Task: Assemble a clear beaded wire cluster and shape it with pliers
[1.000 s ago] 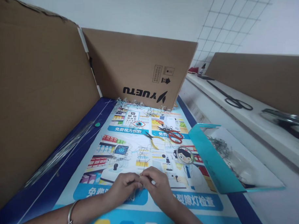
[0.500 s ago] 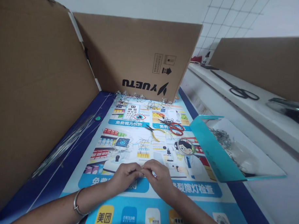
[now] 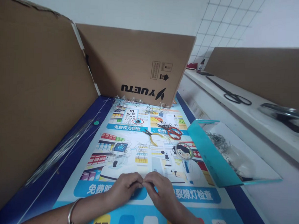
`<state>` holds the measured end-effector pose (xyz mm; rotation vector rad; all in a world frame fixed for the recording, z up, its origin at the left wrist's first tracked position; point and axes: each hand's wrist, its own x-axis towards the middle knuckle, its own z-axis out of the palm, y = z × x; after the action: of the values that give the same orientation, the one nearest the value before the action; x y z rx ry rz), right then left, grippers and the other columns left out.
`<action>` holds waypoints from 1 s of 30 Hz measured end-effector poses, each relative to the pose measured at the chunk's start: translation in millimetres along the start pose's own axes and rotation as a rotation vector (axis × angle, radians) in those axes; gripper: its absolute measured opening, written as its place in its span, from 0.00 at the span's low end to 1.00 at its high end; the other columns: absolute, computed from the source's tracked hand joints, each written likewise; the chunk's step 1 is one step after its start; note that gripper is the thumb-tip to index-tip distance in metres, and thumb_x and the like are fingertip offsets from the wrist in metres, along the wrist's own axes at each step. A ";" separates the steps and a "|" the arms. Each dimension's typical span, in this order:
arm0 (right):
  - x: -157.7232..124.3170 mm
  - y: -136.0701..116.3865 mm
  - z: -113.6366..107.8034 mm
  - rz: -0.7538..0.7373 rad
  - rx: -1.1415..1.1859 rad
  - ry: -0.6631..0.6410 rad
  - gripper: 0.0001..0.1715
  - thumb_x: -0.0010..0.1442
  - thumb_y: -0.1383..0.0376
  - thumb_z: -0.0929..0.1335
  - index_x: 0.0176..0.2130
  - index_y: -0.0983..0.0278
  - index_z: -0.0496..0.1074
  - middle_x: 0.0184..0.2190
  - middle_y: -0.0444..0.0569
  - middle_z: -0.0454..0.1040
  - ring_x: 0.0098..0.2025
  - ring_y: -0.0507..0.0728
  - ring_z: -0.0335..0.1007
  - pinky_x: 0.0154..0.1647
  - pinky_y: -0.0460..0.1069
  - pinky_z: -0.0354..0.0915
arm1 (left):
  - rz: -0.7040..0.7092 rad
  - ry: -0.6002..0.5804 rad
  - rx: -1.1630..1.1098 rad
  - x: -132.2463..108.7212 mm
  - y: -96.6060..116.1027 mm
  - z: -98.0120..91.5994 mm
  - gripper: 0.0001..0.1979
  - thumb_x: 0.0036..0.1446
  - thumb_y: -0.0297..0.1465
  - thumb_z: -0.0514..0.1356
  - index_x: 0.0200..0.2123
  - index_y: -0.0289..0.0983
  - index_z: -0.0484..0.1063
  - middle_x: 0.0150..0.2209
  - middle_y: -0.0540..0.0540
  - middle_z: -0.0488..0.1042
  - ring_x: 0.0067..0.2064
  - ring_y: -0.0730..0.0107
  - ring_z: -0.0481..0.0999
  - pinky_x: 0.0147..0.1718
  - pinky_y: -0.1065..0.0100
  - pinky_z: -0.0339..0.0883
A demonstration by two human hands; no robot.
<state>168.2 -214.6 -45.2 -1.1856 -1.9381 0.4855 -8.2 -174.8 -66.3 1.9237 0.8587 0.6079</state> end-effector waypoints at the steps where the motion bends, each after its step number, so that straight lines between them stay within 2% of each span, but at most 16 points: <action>1: -0.3 0.4 0.5 0.013 0.001 0.001 0.05 0.59 0.69 0.63 0.32 0.60 0.67 0.28 0.45 0.72 0.31 0.51 0.69 0.33 0.45 0.64 | 0.002 -0.006 0.017 -0.2 -1.4 0.1 0.08 0.52 0.20 0.56 0.32 0.37 0.73 0.30 0.51 0.76 0.32 0.73 0.72 0.33 0.76 0.61; 4: 0.2 0.4 1.4 0.050 0.011 -0.002 0.06 0.59 0.70 0.63 0.31 0.60 0.66 0.27 0.44 0.71 0.30 0.51 0.68 0.32 0.45 0.63 | 0.005 -0.019 0.056 -0.2 -5.3 0.4 0.10 0.50 0.19 0.55 0.33 0.37 0.71 0.31 0.50 0.75 0.33 0.71 0.72 0.34 0.74 0.61; 13: 8.2 -3.8 0.7 0.138 0.045 -0.019 0.05 0.58 0.68 0.65 0.29 0.62 0.67 0.25 0.44 0.69 0.27 0.51 0.66 0.28 0.44 0.61 | 0.010 -0.033 0.120 -2.1 -6.9 3.7 0.09 0.55 0.23 0.51 0.33 0.36 0.70 0.32 0.46 0.75 0.34 0.66 0.72 0.32 0.70 0.60; 22: 16.9 -3.5 -0.9 0.122 0.133 -0.019 0.07 0.59 0.67 0.64 0.29 0.62 0.67 0.26 0.44 0.70 0.30 0.51 0.67 0.32 0.45 0.63 | -0.003 -0.035 -0.006 1.4 -6.4 -1.8 0.10 0.50 0.18 0.54 0.33 0.36 0.69 0.33 0.51 0.76 0.35 0.73 0.73 0.34 0.76 0.62; 26: 17.6 -1.5 -1.7 0.125 0.156 -0.025 0.07 0.59 0.68 0.64 0.28 0.62 0.66 0.26 0.44 0.70 0.30 0.51 0.67 0.32 0.45 0.62 | -0.004 -0.056 -0.145 0.4 -2.0 -7.2 0.08 0.57 0.23 0.52 0.35 0.36 0.71 0.34 0.50 0.77 0.35 0.74 0.74 0.36 0.76 0.63; 30: 16.5 0.8 -1.9 0.147 0.179 -0.042 0.07 0.59 0.68 0.64 0.29 0.62 0.67 0.27 0.45 0.71 0.30 0.51 0.67 0.32 0.45 0.62 | 0.071 -0.087 -0.189 2.8 -3.4 -11.5 0.13 0.61 0.28 0.50 0.37 0.36 0.75 0.35 0.47 0.78 0.37 0.72 0.75 0.39 0.75 0.64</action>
<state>166.2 -200.0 -37.6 -1.2147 -1.8080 0.7504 -15.5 -165.2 -63.7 1.8006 0.6568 0.6203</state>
